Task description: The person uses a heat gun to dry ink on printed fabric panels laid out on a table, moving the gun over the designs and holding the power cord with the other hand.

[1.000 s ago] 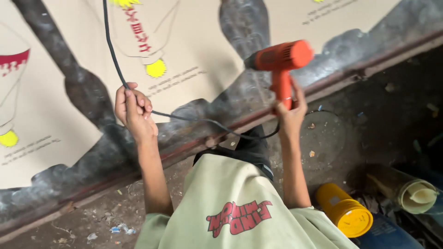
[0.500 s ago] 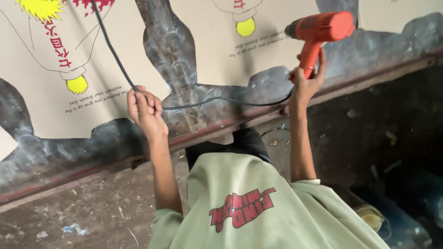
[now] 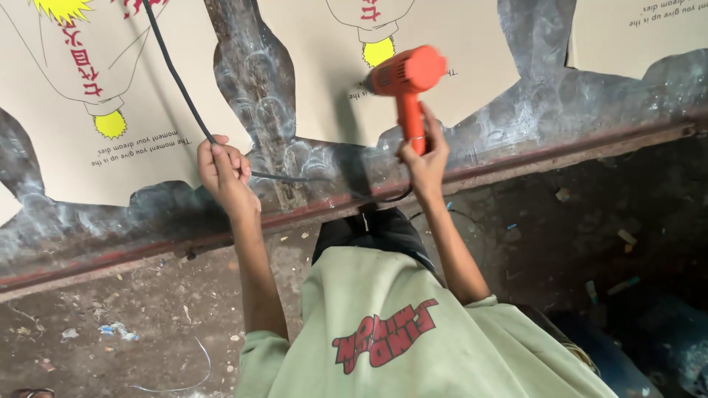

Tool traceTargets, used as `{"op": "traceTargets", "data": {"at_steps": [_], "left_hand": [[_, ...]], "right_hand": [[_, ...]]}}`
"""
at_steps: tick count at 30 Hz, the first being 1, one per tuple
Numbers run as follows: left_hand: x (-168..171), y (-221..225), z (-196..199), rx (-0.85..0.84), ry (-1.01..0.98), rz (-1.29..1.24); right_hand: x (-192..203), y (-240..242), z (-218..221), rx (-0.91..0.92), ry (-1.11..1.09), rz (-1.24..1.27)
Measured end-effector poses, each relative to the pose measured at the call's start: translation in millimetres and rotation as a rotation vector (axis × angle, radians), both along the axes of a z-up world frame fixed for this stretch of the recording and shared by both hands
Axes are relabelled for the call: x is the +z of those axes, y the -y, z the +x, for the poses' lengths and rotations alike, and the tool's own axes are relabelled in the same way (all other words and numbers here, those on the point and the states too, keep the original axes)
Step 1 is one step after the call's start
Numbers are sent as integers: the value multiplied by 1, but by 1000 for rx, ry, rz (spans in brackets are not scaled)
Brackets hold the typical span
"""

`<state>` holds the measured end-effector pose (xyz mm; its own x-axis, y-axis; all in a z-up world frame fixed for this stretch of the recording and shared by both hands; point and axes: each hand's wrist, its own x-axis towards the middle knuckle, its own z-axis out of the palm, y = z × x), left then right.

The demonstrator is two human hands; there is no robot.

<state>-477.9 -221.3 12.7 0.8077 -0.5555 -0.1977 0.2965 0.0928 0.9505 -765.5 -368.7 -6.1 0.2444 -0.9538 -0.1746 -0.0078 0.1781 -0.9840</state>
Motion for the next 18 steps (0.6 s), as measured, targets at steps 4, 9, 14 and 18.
{"op": "traceTargets", "data": {"at_steps": [4, 9, 14, 18], "left_hand": [[0, 3, -5, -25, -19, 3], [0, 9, -6, -43, -18, -16], [3, 13, -1, -36, -19, -21], [5, 10, 4, -36, -40, -33]], "right_hand": [[-4, 21, -29, -200, -39, -69], [-3, 23, -48, -339, -31, -117], [4, -11, -22, -261, -20, -9], [6, -17, 11, -137, 57, 148]]}}
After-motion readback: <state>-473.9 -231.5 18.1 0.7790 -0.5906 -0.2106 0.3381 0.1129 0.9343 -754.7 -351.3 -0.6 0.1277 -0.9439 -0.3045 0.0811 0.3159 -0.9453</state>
